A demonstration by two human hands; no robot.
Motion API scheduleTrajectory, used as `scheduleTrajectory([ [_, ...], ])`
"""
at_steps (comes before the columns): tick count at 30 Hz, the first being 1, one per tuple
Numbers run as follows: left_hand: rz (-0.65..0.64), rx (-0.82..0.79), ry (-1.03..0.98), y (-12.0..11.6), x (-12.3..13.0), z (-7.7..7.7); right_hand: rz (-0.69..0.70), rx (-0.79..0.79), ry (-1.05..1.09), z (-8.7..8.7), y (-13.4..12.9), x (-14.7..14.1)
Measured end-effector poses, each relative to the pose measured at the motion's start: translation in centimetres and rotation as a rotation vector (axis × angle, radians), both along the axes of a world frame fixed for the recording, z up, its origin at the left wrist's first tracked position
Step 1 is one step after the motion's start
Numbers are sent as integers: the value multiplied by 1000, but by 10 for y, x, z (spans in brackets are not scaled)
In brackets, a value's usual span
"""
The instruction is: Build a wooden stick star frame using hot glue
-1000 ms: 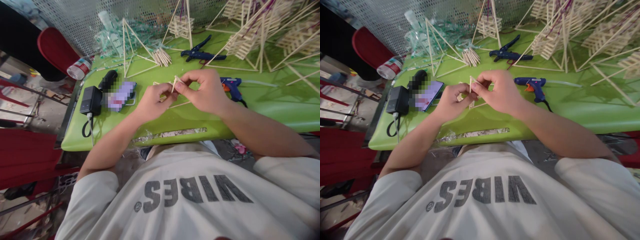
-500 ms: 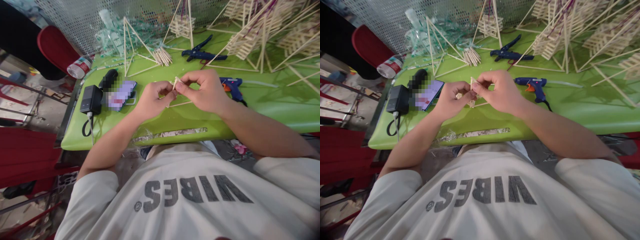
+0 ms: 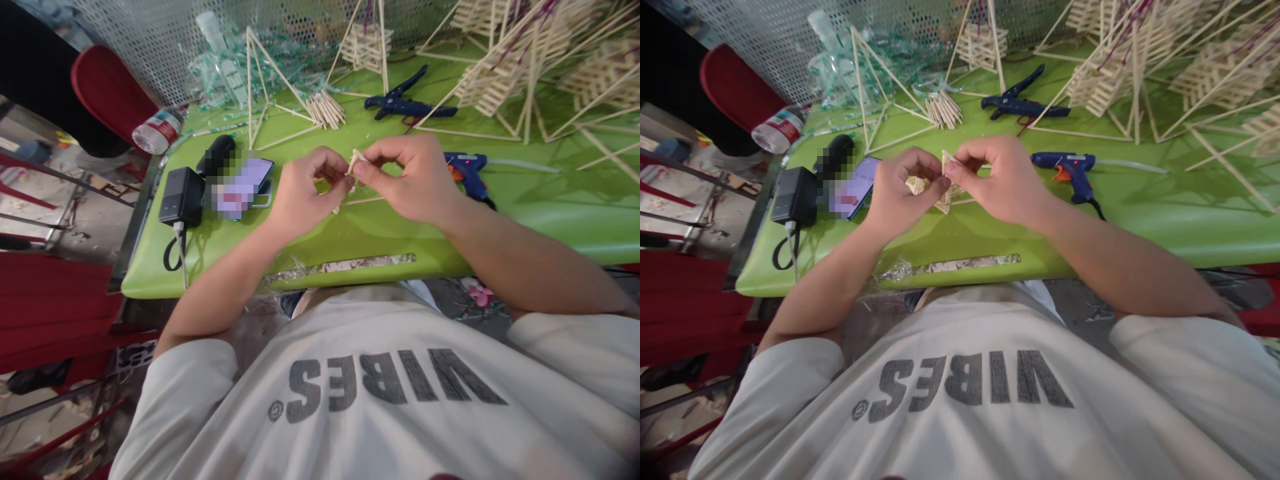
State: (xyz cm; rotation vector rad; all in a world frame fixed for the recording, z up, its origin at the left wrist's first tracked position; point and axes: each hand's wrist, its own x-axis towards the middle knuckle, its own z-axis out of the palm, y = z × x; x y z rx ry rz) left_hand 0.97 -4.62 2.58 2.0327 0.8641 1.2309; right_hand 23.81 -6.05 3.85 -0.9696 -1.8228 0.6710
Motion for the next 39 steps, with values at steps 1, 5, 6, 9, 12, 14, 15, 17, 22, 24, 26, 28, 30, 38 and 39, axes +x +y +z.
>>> scheduleTrajectory([
  [1,12,-1,0,-1,0,0,4,-1,-2,0,0,0],
  [5,37,26,0,-2,0,1,18,-1,-22,1,-1,-2],
  [6,33,43,-4,-2,0,1,22,-6,-26,1,-1,-2],
  [9,13,106,-17,1,-1,-3,34,-14,-23,1,-2,-2],
  [12,1,177,-27,6,-1,-9,42,4,-22,1,-2,-1],
  [14,-5,205,-39,8,-1,-12,43,4,-29,1,-2,0],
  [15,-8,211,-47,9,-1,-13,40,-1,-33,1,-2,0],
  [17,-23,226,-71,10,-1,-14,31,-13,-42,1,-1,0],
  [22,-72,270,-109,11,0,-14,12,-5,-64,1,1,0],
  [24,-72,271,-112,12,0,-15,8,1,-71,1,1,0],
  [26,-73,263,-114,12,0,-15,5,6,-70,1,1,0],
  [28,-78,256,-120,12,0,-15,4,5,-67,1,1,0],
  [30,-83,243,-127,12,0,-15,5,1,-65,1,1,-1],
  [38,-71,203,-114,11,0,-14,5,-17,-49,0,0,-1],
  [39,-70,206,-117,11,0,-15,2,-17,-48,0,0,-1],
])
